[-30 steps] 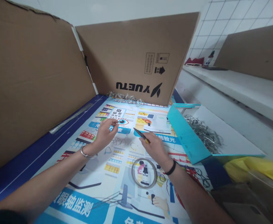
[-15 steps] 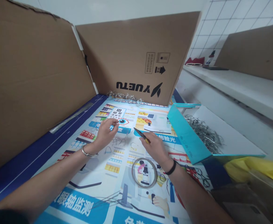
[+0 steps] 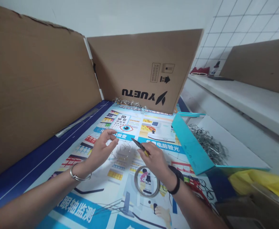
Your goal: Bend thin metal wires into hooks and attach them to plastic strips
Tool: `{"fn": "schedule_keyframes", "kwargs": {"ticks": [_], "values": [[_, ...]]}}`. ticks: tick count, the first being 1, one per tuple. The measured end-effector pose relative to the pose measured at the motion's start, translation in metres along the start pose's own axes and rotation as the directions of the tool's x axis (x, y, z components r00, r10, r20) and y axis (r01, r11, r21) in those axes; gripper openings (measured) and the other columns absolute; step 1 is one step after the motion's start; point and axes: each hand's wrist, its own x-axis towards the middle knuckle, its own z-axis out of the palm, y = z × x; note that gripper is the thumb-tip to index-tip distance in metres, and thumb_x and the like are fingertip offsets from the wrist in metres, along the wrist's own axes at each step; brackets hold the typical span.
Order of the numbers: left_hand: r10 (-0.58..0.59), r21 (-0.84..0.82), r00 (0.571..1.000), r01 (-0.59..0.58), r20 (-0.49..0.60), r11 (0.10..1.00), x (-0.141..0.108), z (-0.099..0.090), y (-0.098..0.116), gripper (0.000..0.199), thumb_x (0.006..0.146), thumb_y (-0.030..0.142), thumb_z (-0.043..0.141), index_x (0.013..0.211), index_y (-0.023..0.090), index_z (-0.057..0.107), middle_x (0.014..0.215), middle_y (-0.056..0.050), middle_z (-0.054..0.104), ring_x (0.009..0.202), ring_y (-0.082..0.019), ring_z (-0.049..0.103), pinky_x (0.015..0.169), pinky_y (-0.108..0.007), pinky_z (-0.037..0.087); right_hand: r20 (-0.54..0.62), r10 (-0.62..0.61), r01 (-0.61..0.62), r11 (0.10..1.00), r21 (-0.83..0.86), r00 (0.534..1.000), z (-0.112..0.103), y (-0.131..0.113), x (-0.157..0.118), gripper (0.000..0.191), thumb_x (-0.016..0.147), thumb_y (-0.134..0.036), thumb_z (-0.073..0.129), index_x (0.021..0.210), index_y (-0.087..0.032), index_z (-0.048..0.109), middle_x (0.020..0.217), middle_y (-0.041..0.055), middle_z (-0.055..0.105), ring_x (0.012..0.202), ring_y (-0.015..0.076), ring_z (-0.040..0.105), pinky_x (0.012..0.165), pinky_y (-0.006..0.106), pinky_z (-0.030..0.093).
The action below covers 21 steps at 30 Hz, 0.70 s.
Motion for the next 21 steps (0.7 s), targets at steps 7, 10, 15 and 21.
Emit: {"fn": "schedule_keyframes", "kwargs": {"ticks": [7, 10, 15, 21], "values": [[0.029, -0.044, 0.995, -0.025, 0.098, 0.999, -0.028, -0.01, -0.002, 0.012, 0.085, 0.021, 0.049, 0.095, 0.018, 0.055, 0.083, -0.001, 0.062, 0.075, -0.012, 0.059, 0.07, -0.025, 0.047, 0.03, -0.074, 0.074, 0.997, 0.009, 0.997, 0.003, -0.016, -0.007, 0.011, 0.086, -0.025, 0.053, 0.093, -0.02, 0.06, 0.082, 0.005, 0.065, 0.076, 0.0165, 0.061, 0.066, 0.028, 0.05], [0.014, -0.023, 0.99, -0.011, 0.14, 1.0, -0.037, -0.013, -0.004, 0.02, 0.082, 0.019, 0.053, 0.102, 0.018, 0.055, 0.085, -0.001, 0.062, 0.076, -0.012, 0.058, 0.072, -0.026, 0.047, 0.037, -0.083, 0.082, 0.996, 0.016, 0.996, 0.006, -0.017, -0.01, 0.011, 0.085, -0.025, 0.056, 0.094, -0.019, 0.06, 0.081, 0.0045, 0.065, 0.075, 0.016, 0.06, 0.065, 0.027, 0.05], [0.041, -0.029, 0.987, -0.037, 0.157, 0.999, -0.045, -0.012, -0.01, 0.027, 0.08, 0.014, 0.053, 0.106, 0.018, 0.052, 0.083, -0.001, 0.06, 0.074, -0.012, 0.056, 0.072, -0.027, 0.048, 0.06, -0.073, 0.071, 0.997, 0.036, 0.995, 0.006, -0.021, -0.011, 0.011, 0.085, -0.024, 0.055, 0.095, -0.019, 0.059, 0.079, 0.0037, 0.063, 0.074, 0.0151, 0.059, 0.064, 0.026, 0.048], [0.094, -0.014, 0.987, -0.093, 0.133, 0.996, -0.05, -0.006, -0.015, 0.025, 0.077, 0.012, 0.052, 0.101, 0.018, 0.053, 0.079, 0.0, 0.058, 0.07, -0.011, 0.056, 0.069, -0.026, 0.048, 0.08, -0.084, 0.084, 0.996, 0.002, 0.993, 0.006, -0.02, -0.012, 0.014, 0.086, -0.025, 0.055, 0.096, -0.018, 0.06, 0.082, 0.0055, 0.063, 0.077, 0.0169, 0.059, 0.066, 0.028, 0.049]]}}
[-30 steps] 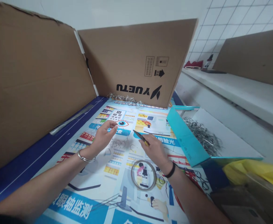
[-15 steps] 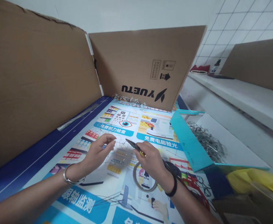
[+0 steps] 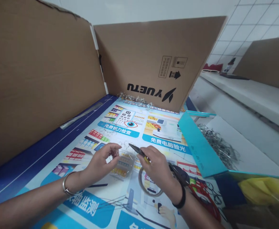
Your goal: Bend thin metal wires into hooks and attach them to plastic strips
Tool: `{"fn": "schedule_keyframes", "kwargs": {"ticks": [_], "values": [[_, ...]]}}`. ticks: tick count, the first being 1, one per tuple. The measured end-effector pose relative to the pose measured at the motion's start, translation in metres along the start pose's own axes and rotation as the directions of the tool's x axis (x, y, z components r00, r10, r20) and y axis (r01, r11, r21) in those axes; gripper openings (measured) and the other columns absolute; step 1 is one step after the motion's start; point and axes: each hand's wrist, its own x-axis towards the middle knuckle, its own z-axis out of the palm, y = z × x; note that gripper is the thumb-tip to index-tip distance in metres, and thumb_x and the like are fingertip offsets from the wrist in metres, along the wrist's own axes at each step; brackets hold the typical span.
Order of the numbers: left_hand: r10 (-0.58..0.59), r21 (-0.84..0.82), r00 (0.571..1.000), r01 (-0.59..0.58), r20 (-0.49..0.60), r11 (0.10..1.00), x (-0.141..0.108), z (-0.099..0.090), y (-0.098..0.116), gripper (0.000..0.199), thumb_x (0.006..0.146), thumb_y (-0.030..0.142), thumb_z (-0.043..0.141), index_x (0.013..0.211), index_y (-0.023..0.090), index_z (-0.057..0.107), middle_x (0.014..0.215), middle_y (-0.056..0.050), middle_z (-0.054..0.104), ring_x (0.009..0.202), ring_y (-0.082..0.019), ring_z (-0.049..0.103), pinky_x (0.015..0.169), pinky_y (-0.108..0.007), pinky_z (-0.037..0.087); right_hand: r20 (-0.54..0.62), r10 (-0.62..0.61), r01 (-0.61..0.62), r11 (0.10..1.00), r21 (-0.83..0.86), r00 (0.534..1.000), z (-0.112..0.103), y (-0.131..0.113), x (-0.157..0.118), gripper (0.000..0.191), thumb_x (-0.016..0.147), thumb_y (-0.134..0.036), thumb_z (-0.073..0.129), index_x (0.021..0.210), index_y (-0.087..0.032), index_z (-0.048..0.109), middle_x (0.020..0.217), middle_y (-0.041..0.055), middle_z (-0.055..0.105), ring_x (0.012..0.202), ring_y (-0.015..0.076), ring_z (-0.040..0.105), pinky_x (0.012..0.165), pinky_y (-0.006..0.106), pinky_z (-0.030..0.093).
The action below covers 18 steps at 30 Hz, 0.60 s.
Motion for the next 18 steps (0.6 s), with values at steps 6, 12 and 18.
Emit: {"fn": "schedule_keyframes", "kwargs": {"ticks": [6, 12, 18], "values": [[-0.034, 0.028, 0.999, 0.033, 0.008, 0.999, -0.0009, 0.0015, -0.0008, 0.025, 0.073, 0.011, 0.053, 0.098, 0.016, 0.054, 0.074, 0.0, 0.056, 0.067, -0.012, 0.055, 0.066, -0.026, 0.047, 0.029, -0.064, 0.066, 0.995, -0.073, 0.998, 0.0027, 0.0052, -0.0038, 0.016, 0.086, -0.024, 0.053, 0.099, -0.017, 0.06, 0.084, 0.0073, 0.063, 0.08, 0.0187, 0.059, 0.07, 0.032, 0.05], [-0.036, 0.017, 0.999, 0.036, -0.001, 0.999, -0.001, 0.0015, 0.0008, 0.022, 0.073, 0.013, 0.054, 0.095, 0.017, 0.053, 0.072, 0.001, 0.054, 0.066, -0.011, 0.055, 0.064, -0.025, 0.046, 0.029, -0.122, 0.125, 0.983, -0.132, 0.992, 0.0046, 0.0068, -0.0071, 0.018, 0.085, -0.022, 0.055, 0.101, -0.017, 0.059, 0.087, 0.0082, 0.063, 0.084, 0.0195, 0.058, 0.072, 0.033, 0.051], [-0.016, 0.044, 0.999, 0.018, -0.036, 0.999, -0.0012, 0.0028, -0.002, 0.019, 0.074, 0.012, 0.053, 0.092, 0.018, 0.052, 0.07, 0.003, 0.052, 0.065, -0.011, 0.053, 0.063, -0.024, 0.045, 0.045, -0.124, 0.129, 0.981, -0.144, 0.991, 0.0057, 0.009, -0.0079, 0.019, 0.085, -0.022, 0.054, 0.102, -0.017, 0.059, 0.088, 0.0079, 0.063, 0.085, 0.0195, 0.058, 0.074, 0.034, 0.051]]}}
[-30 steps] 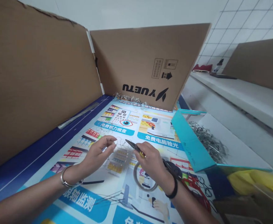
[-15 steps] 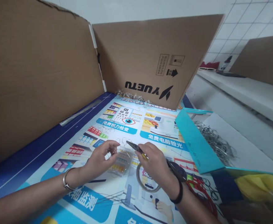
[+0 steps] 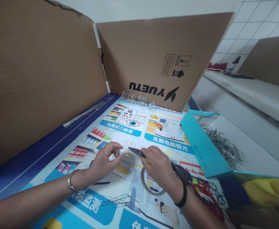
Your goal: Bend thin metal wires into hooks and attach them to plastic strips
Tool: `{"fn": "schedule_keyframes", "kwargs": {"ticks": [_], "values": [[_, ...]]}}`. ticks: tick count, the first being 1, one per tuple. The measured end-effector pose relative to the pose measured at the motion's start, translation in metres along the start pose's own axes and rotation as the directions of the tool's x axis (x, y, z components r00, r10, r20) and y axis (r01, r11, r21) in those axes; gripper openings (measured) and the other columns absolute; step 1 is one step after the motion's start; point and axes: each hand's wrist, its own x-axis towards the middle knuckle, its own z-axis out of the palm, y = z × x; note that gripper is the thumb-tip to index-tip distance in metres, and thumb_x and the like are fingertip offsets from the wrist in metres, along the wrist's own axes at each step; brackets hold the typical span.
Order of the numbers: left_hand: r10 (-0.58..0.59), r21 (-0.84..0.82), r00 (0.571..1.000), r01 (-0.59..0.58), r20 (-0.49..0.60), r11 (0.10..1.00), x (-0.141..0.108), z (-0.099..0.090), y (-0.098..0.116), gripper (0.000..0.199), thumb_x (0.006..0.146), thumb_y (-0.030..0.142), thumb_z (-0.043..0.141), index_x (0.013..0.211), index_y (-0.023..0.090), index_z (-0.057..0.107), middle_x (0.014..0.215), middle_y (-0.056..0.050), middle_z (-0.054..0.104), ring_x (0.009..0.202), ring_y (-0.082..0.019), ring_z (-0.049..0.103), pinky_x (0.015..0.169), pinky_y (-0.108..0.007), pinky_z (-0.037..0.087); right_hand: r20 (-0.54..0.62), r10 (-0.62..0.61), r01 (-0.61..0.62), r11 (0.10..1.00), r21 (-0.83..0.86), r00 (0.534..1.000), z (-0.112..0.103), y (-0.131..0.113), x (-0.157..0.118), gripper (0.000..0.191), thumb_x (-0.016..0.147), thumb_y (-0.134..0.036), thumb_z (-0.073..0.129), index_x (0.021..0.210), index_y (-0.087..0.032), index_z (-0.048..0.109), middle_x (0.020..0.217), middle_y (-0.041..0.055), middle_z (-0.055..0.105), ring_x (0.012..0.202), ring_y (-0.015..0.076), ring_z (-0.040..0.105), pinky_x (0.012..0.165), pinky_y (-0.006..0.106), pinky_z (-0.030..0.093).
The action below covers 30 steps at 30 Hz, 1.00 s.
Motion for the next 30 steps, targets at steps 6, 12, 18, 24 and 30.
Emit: {"fn": "schedule_keyframes", "kwargs": {"ticks": [6, 12, 18, 24, 30], "values": [[-0.016, 0.005, 1.0, 0.016, 0.005, 1.0, 0.0, 0.001, -0.001, 0.019, 0.075, 0.012, 0.053, 0.093, 0.019, 0.053, 0.07, 0.003, 0.053, 0.065, -0.011, 0.054, 0.062, -0.024, 0.045, 0.046, -0.017, 0.017, 1.0, -0.015, 0.999, -0.002, -0.003, 0.001, 0.017, 0.086, -0.021, 0.051, 0.101, -0.019, 0.059, 0.085, 0.0065, 0.062, 0.084, 0.0191, 0.058, 0.074, 0.033, 0.05], [-0.035, 0.006, 0.999, 0.035, 0.004, 0.999, 0.0, 0.001, -0.001, 0.018, 0.075, 0.013, 0.053, 0.092, 0.018, 0.053, 0.069, 0.003, 0.052, 0.065, -0.012, 0.053, 0.062, -0.024, 0.045, 0.051, -0.021, 0.023, 0.999, -0.031, 0.998, -0.003, -0.003, 0.002, 0.017, 0.086, -0.02, 0.052, 0.101, -0.018, 0.058, 0.085, 0.0067, 0.062, 0.084, 0.0194, 0.057, 0.074, 0.033, 0.049], [-0.049, 0.012, 0.999, 0.049, 0.003, 0.999, 0.0, 0.0, 0.0, 0.019, 0.075, 0.012, 0.054, 0.093, 0.018, 0.053, 0.068, 0.004, 0.051, 0.062, -0.011, 0.052, 0.061, -0.023, 0.044, 0.079, -0.028, 0.034, 0.997, -0.065, 0.996, -0.003, -0.003, 0.002, 0.015, 0.086, -0.02, 0.051, 0.099, -0.019, 0.058, 0.084, 0.0066, 0.062, 0.084, 0.0195, 0.057, 0.073, 0.033, 0.049], [-0.053, 0.03, 0.999, 0.053, 0.001, 0.998, 0.0, 0.0, 0.0, 0.02, 0.075, 0.012, 0.054, 0.094, 0.019, 0.053, 0.067, 0.004, 0.05, 0.061, -0.01, 0.051, 0.06, -0.023, 0.043, 0.1, -0.021, 0.031, 0.995, -0.095, 0.995, -0.007, -0.006, 0.003, 0.015, 0.086, -0.018, 0.051, 0.098, -0.018, 0.06, 0.084, 0.0072, 0.062, 0.084, 0.0203, 0.057, 0.073, 0.033, 0.048], [-0.042, 0.044, 0.999, 0.043, -0.018, 0.998, 0.0, 0.001, -0.001, 0.022, 0.073, 0.01, 0.053, 0.093, 0.019, 0.054, 0.066, 0.005, 0.05, 0.061, -0.01, 0.051, 0.061, -0.022, 0.043, 0.13, -0.041, 0.06, 0.988, -0.145, 0.991, -0.013, -0.007, 0.007, 0.017, 0.085, -0.018, 0.049, 0.098, -0.018, 0.061, 0.083, 0.0071, 0.061, 0.081, 0.0199, 0.056, 0.07, 0.032, 0.046]]}}
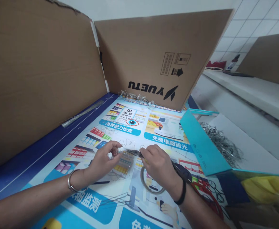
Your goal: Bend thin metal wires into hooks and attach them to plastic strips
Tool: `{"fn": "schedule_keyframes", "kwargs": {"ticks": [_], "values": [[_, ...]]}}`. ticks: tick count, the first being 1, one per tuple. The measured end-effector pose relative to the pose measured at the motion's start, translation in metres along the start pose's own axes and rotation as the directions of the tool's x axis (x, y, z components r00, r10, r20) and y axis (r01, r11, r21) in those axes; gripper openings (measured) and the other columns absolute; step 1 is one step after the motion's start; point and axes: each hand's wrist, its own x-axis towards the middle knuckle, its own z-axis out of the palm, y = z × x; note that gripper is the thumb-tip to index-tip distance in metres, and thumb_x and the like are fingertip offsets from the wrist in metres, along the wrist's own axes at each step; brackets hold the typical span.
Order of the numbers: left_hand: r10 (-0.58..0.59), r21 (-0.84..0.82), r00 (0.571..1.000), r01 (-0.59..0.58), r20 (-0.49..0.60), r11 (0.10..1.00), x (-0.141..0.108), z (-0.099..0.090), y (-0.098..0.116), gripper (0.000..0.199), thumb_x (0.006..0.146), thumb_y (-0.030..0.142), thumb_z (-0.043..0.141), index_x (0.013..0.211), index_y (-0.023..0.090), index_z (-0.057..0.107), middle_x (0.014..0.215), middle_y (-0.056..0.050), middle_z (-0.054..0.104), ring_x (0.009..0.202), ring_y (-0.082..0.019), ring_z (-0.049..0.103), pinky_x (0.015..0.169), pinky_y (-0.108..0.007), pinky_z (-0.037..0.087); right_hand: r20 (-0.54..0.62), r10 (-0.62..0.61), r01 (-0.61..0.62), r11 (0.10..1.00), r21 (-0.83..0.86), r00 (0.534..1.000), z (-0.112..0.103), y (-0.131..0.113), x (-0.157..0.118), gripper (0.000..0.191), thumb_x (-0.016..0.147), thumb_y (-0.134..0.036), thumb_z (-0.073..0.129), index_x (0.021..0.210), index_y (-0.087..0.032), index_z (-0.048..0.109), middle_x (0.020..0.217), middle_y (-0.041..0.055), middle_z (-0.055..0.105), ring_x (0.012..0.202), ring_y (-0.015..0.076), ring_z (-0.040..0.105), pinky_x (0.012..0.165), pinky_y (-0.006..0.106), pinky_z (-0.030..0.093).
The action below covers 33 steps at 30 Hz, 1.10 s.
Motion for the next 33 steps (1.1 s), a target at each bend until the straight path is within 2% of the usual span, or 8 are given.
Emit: {"fn": "schedule_keyframes", "kwargs": {"ticks": [6, 12, 20, 33], "values": [[0.066, -0.008, 0.998, -0.066, 0.003, 0.998, -0.0001, -0.0001, -0.0011, 0.024, 0.073, 0.007, 0.052, 0.094, 0.018, 0.057, 0.069, 0.003, 0.052, 0.062, -0.011, 0.051, 0.061, -0.023, 0.044, 0.015, -0.004, 0.004, 1.0, -0.022, 1.0, -0.0002, -0.0008, 0.0003, 0.017, 0.086, -0.017, 0.048, 0.096, -0.018, 0.061, 0.082, 0.0067, 0.06, 0.081, 0.0194, 0.054, 0.071, 0.032, 0.045], [0.121, -0.056, 0.99, -0.117, 0.07, 0.992, 0.0012, -0.0031, -0.0005, 0.027, 0.073, 0.005, 0.05, 0.091, 0.019, 0.064, 0.072, 0.0, 0.056, 0.066, -0.012, 0.053, 0.063, -0.024, 0.045, 0.014, -0.009, 0.009, 1.0, 0.0, 1.0, 0.0023, -0.0023, -0.0007, 0.015, 0.086, -0.017, 0.048, 0.094, -0.019, 0.061, 0.082, 0.0066, 0.061, 0.083, 0.0197, 0.056, 0.072, 0.032, 0.045], [0.182, -0.101, 0.981, -0.175, 0.069, 0.979, -0.0005, -0.0002, -0.0011, 0.022, 0.075, 0.011, 0.058, 0.094, 0.018, 0.066, 0.073, -0.002, 0.058, 0.07, -0.015, 0.055, 0.065, -0.027, 0.046, 0.011, 0.002, -0.002, 1.0, 0.028, 1.0, 0.004, -0.0026, -0.0017, 0.015, 0.085, -0.015, 0.05, 0.095, -0.019, 0.06, 0.084, 0.007, 0.061, 0.083, 0.02, 0.055, 0.072, 0.032, 0.047], [0.133, -0.095, 0.986, -0.123, 0.104, 0.988, 0.0009, -0.0015, 0.0014, 0.014, 0.079, 0.013, 0.057, 0.087, 0.018, 0.067, 0.069, -0.001, 0.056, 0.068, -0.014, 0.054, 0.063, -0.026, 0.044, 0.013, 0.001, -0.002, 0.999, 0.034, 1.0, 0.0037, -0.0031, -0.001, 0.015, 0.086, -0.016, 0.049, 0.095, -0.018, 0.061, 0.083, 0.0071, 0.061, 0.083, 0.0197, 0.056, 0.072, 0.032, 0.046]]}}
